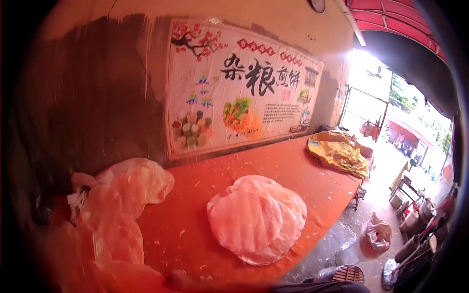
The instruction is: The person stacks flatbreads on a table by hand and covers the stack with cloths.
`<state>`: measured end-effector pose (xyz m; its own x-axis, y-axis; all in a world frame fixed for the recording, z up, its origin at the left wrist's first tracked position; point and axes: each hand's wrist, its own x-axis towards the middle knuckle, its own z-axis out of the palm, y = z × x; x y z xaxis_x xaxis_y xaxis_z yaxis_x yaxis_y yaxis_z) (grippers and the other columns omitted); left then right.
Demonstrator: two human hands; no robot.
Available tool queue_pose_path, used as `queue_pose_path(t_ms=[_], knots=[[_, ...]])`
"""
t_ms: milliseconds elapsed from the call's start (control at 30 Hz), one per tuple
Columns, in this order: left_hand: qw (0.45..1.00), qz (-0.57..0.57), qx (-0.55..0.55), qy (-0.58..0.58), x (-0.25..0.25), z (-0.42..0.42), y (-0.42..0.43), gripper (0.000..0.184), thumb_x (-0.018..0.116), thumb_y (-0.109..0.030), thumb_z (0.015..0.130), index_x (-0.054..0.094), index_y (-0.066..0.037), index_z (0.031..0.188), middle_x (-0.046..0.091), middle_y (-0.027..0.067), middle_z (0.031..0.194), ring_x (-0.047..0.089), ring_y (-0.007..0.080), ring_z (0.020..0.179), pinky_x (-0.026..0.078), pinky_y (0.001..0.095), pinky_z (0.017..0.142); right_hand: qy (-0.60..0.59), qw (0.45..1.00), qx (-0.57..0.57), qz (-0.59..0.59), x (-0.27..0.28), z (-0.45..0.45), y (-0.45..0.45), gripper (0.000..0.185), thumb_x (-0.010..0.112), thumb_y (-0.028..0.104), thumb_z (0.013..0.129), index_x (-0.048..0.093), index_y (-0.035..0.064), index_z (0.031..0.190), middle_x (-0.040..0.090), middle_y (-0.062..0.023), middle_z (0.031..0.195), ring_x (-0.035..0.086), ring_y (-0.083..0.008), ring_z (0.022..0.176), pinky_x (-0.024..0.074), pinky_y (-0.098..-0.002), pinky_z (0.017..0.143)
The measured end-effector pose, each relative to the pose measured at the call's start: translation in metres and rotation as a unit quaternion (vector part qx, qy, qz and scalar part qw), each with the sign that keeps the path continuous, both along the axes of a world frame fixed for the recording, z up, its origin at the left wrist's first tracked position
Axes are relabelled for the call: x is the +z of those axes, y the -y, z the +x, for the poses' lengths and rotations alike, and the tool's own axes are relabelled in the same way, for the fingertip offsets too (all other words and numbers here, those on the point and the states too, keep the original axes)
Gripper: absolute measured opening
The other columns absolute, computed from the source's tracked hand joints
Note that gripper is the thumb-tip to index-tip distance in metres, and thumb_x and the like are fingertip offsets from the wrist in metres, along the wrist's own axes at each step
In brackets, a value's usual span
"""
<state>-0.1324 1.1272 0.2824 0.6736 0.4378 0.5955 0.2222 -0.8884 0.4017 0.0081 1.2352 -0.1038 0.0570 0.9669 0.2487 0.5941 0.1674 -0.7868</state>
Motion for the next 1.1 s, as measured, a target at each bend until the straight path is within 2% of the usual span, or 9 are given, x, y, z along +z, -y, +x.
queue_pose_path(t_ms=[200,333,467,500,600,667,933,1033,1100], knots=[[0.983,-0.166,0.073,0.001,-0.092,0.007,-0.018,0.044,0.071,-0.019,0.083,0.048,-0.002,0.116,0.059,0.0107,0.104,0.06,0.0252,0.09,0.05,0.0362,0.079,0.127,0.971,-0.054,0.193,0.062,0.165,0.012,0.014,0.057,0.016,0.082,0.061,0.0056,0.073,0.062,-0.021,0.072,0.06,-0.0367,0.064,0.0479,-0.0462,0.058],[0.949,-0.264,0.172,0.006,-0.192,-0.017,-0.043,0.036,0.071,-0.016,0.08,0.053,-0.001,0.107,0.061,0.0101,0.094,0.059,0.0248,0.082,0.049,0.0377,0.073,0.378,0.915,-0.141,-0.028,0.199,0.275,0.073,0.009,0.064,0.016,0.078,0.061,0.008,0.083,0.059,-0.0098,0.077,0.057,-0.0249,0.068,0.0442,-0.0404,0.057],[0.922,-0.271,0.275,0.039,-0.299,-0.091,-0.071,0.029,0.072,-0.013,0.076,0.057,0.001,0.097,0.062,0.0095,0.085,0.058,0.0245,0.075,0.047,0.0393,0.067,0.675,0.601,-0.399,0.157,0.261,0.356,0.094,0.014,0.054,0.022,0.085,0.058,0.009,0.084,0.053,-0.0097,0.078,0.052,-0.0219,0.066,0.0439,-0.0379,0.058],[0.921,-0.25,0.293,0.061,-0.335,-0.125,-0.087,0.028,0.072,-0.013,0.076,0.058,0.002,0.095,0.062,0.0093,0.082,0.057,0.0244,0.073,0.047,0.0396,0.066,0.405,0.854,-0.292,0.146,0.293,0.399,0.1,0.013,0.051,0.019,0.086,0.058,0.0077,0.088,0.054,-0.0104,0.081,0.051,-0.0209,0.069,0.0444,-0.0367,0.059],[0.922,-0.175,0.34,0.059,-0.417,-0.252,-0.094,0.022,0.072,-0.011,0.073,0.062,0.003,0.088,0.063,0.0089,0.075,0.056,0.0241,0.068,0.046,0.0408,0.061,0.519,0.774,-0.348,0.107,0.24,0.386,0.11,0.011,0.057,0.007,0.077,0.065,0.0076,0.085,0.065,-0.0163,0.081,0.065,-0.0363,0.072,0.0487,-0.0489,0.059],[0.842,-0.11,0.504,-0.156,-0.455,-0.286,-0.12,0.065,0.069,-0.017,0.076,0.048,0.004,0.134,0.057,0.025,0.131,0.053,0.0379,0.123,0.047,0.0428,0.097,0.506,0.805,-0.281,0.129,0.244,0.363,0.15,0.007,0.06,0.012,0.082,0.063,0.0062,0.084,0.063,-0.0168,0.079,0.063,-0.0377,0.07,0.0493,-0.0505,0.062],[0.771,-0.211,0.551,-0.241,-0.268,-0.244,-0.082,0.042,0.055,-0.001,0.079,0.057,0.006,0.121,0.066,0.0229,0.113,0.062,0.0347,0.109,0.048,0.0382,0.093,0.003,0.979,-0.058,-0.197,0.07,0.257,0.174,0.032,0.073,0.027,0.084,0.067,-0.0008,0.099,0.07,-0.0127,0.085,0.068,-0.0223,0.079,0.054,-0.035,0.071],[0.885,-0.083,0.428,-0.165,-0.361,-0.337,-0.076,0.044,0.059,-0.002,0.078,0.057,0.004,0.121,0.065,0.0156,0.108,0.062,0.0242,0.097,0.049,0.0376,0.088,-0.197,0.937,0.034,-0.285,0.05,0.168,0.153,0.04,0.069,0.034,0.089,0.066,-0.0032,0.102,0.069,-0.0115,0.088,0.067,-0.0208,0.079,0.0539,-0.0338,0.071],[0.898,-0.245,0.34,-0.139,-0.313,-0.206,-0.031,0.03,0.062,-0.006,0.077,0.059,0.002,0.105,0.054,0.0069,0.076,0.052,0.0205,0.064,0.048,0.0335,0.055,-0.227,0.918,0.086,-0.312,0.041,0.119,0.144,0.046,0.067,0.039,0.091,0.064,-0.0039,0.105,0.069,-0.0112,0.091,0.067,-0.0208,0.081,0.0541,-0.0335,0.072]])
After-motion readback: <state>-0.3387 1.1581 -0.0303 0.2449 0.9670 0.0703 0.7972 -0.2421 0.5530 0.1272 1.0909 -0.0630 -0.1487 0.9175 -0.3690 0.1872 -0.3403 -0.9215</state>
